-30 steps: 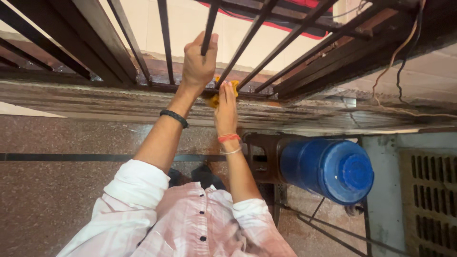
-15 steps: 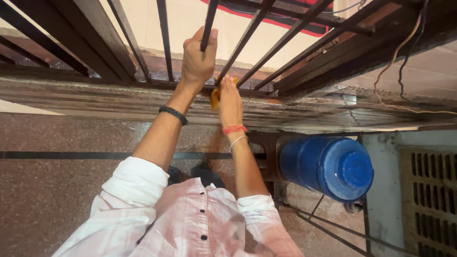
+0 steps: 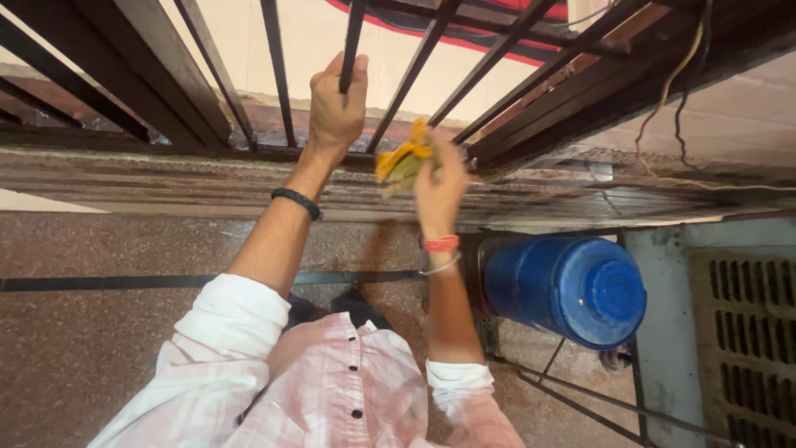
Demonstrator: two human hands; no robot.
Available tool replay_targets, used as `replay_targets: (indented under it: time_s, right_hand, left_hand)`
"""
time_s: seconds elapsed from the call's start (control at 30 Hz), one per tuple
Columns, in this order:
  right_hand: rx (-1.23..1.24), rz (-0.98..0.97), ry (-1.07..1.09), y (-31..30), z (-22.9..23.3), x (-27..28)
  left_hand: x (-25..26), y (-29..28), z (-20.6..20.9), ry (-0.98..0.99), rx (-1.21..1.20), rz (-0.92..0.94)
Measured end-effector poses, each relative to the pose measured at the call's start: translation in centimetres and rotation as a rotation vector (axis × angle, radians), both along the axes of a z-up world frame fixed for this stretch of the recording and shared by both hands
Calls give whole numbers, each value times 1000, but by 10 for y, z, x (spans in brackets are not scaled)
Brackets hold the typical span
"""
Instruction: The person wipes the individual bars of a metal window or door grate using a yellow cloth, moving the cloth up and down each vertical bar.
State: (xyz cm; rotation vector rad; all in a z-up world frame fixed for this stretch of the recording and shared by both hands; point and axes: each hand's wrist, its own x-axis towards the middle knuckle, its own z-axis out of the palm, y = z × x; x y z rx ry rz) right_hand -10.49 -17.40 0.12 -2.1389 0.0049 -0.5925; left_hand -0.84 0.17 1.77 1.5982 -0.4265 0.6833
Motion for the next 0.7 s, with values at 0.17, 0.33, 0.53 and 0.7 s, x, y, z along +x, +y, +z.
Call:
replay_targets:
  time_s: [0.17,0.33,0.53,0.7]
  right_hand:
    - [-51,-93,-390,-13,91,8]
    - [-72,-167,-459,-7,49,41]
    - [43,-130,-153,14,-19,11]
    - [47,-163,-528,-10,58,36]
  left_hand:
    - [2,-1,-6,71,2,-4]
    - [4,-2,-5,64,10,-1]
    - [-2,-5,-4,79,-9,-8]
    - [4,0,-1,150,15,-17]
